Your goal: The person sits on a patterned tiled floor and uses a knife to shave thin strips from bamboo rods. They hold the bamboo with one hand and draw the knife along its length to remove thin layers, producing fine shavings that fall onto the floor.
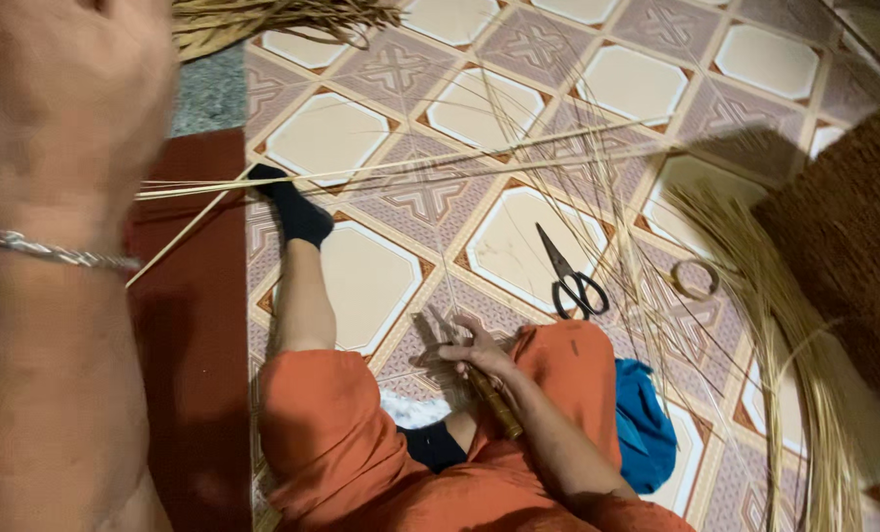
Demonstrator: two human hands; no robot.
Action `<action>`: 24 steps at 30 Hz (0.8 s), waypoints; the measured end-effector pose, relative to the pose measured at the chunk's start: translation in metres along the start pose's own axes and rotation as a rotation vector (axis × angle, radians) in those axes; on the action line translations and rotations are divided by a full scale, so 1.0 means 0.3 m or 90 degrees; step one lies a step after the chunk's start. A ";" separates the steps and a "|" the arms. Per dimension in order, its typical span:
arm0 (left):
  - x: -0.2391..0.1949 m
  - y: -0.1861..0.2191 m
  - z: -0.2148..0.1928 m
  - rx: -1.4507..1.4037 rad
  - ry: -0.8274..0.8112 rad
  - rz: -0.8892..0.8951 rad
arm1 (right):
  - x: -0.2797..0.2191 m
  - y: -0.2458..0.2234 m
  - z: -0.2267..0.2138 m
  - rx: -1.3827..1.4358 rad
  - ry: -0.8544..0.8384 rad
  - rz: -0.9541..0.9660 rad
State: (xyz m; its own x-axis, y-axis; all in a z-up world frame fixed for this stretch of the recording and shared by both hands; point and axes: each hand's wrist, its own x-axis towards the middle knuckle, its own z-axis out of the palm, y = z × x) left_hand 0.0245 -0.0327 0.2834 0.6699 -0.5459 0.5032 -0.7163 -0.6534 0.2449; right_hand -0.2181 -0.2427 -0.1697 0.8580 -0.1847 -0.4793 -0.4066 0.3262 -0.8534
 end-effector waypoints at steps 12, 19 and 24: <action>-0.527 -0.361 0.554 0.033 -0.366 -0.301 | -0.116 -0.135 -0.013 0.190 -0.085 0.018; -0.730 -0.576 0.578 -0.297 -0.179 -0.447 | -0.099 -0.210 -0.042 0.309 -0.182 -0.178; -0.803 -0.653 0.561 -0.412 -0.168 -0.513 | -0.057 -0.337 -0.063 0.434 -0.255 -0.174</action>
State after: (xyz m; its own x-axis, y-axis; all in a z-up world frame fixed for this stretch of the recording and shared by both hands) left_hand 0.0362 0.1384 -0.0251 0.9576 -0.2249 -0.1803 0.0415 -0.5116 0.8582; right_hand -0.1976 -0.2900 -0.0791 0.9978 -0.0375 -0.0548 0.0006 0.8308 -0.5566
